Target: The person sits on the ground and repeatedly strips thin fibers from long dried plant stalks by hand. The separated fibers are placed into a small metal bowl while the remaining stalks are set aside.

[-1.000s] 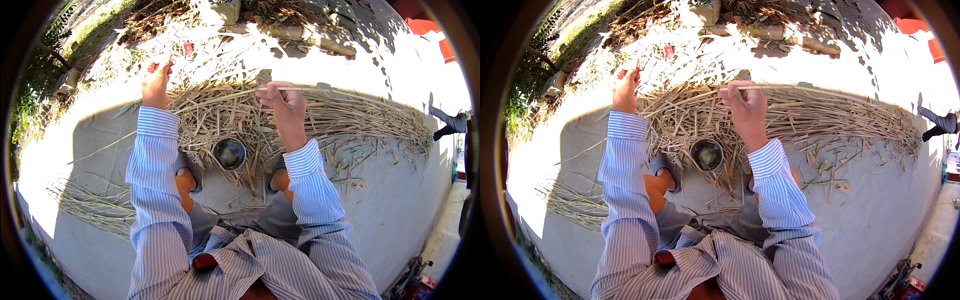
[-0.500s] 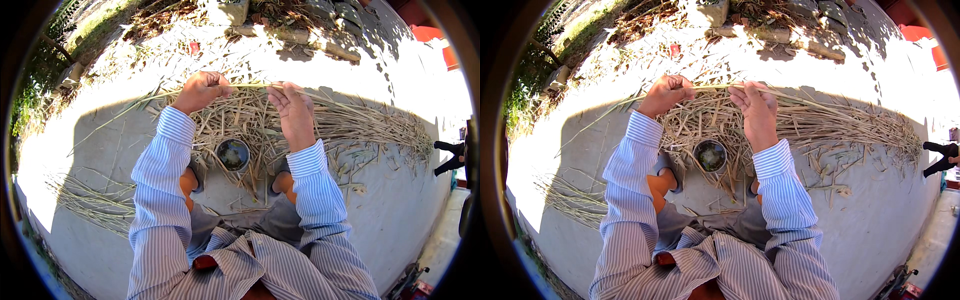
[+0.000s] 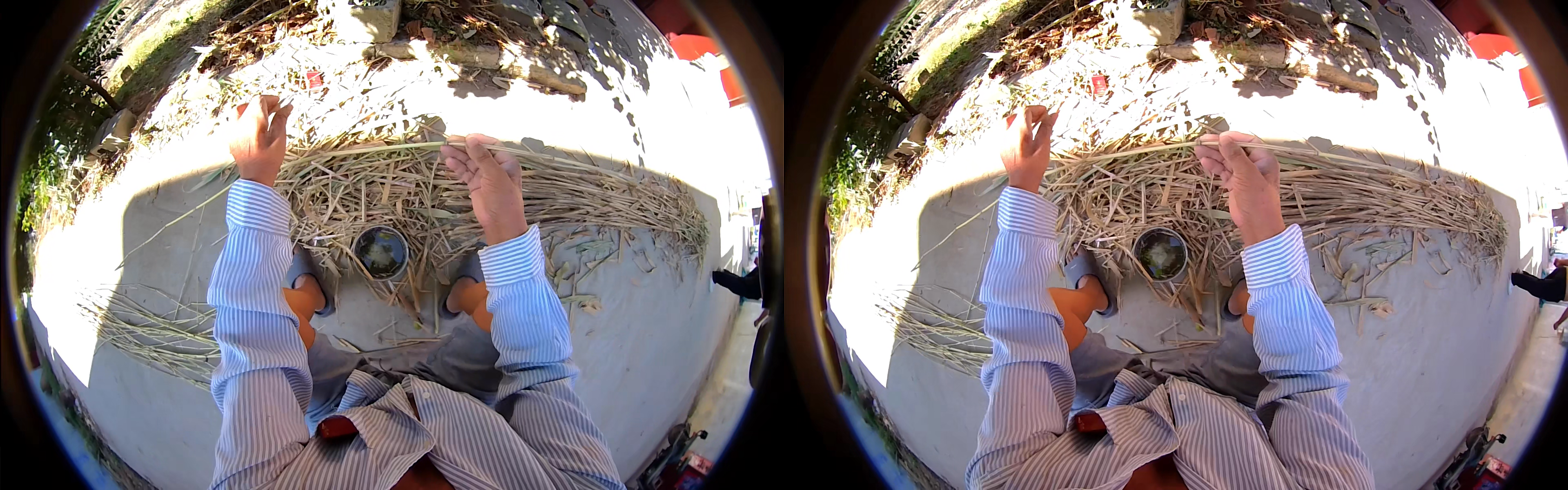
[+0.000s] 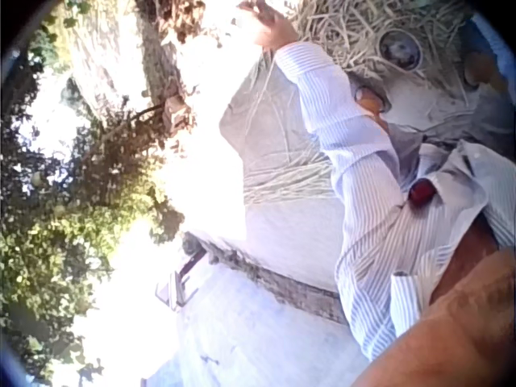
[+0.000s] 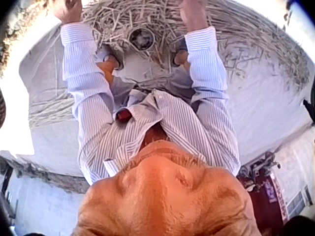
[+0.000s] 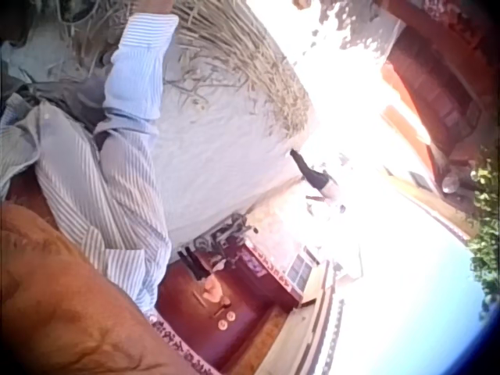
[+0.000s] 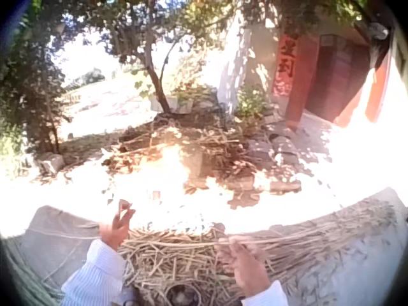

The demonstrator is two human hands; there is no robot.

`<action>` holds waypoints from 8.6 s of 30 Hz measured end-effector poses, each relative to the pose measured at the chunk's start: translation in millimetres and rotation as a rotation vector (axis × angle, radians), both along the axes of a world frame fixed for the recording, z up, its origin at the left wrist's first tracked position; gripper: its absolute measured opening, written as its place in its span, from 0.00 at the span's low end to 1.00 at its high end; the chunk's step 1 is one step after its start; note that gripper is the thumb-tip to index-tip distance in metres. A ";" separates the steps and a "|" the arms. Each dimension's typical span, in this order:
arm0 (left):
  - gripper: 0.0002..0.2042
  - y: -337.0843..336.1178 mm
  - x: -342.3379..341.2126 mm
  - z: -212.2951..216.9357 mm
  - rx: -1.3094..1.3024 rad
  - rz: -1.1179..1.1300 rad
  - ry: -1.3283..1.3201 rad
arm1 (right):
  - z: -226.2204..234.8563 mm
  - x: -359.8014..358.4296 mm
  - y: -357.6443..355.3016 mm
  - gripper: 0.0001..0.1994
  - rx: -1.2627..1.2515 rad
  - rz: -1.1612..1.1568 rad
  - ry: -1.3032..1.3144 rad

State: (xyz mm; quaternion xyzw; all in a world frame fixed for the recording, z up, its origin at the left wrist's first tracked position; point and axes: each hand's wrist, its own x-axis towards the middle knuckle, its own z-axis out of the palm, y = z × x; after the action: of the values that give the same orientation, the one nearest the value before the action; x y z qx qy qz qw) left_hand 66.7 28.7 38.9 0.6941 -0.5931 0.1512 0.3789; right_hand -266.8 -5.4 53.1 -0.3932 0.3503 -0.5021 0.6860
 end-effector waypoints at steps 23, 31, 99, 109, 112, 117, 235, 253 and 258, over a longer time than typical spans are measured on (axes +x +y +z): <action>0.07 -8.4 -103.8 8.6 0.081 -0.639 0.282 | 2.8 36.9 9.0 0.16 -0.276 -0.078 0.229; 0.06 4.6 -137.8 -17.5 0.016 -0.546 0.385 | 17.5 24.8 3.9 0.17 -0.436 -0.177 0.640; 0.08 -23.1 -21.0 -16.2 0.198 -0.051 0.179 | 5.9 -3.3 -4.1 0.21 -0.143 -0.153 0.263; 0.13 -12.7 -72.7 -7.9 0.450 -0.626 0.558 | 7.7 9.2 -3.5 0.19 -0.255 -0.164 0.232; 0.11 -14.4 -78.9 -6.0 0.327 -0.580 0.312 | 3.9 6.2 -4.4 0.19 -0.279 -0.180 0.254; 0.11 -11.0 -74.3 -21.4 0.208 -0.456 -0.136 | 9.0 13.8 0.2 0.19 -0.374 -0.176 0.371; 0.13 -108.4 207.0 -381.6 0.654 0.040 0.119 | -355.1 -272.0 147.1 0.16 0.736 0.042 0.910; 0.19 84.7 -189.8 -336.4 1.420 -0.777 -0.528 | -317.3 -302.1 26.6 0.12 0.363 -0.303 1.037; 0.12 72.9 -184.9 -332.0 1.271 -0.829 -0.428 | -340.5 -317.5 -17.5 0.13 0.343 -0.650 1.264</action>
State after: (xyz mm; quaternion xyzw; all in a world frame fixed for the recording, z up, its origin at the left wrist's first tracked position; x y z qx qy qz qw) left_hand -118.1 101.6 -293.1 0.4558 -0.8364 -0.2400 -0.1874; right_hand -584.2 -22.9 -287.4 -0.3710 0.8521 -0.2958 0.2210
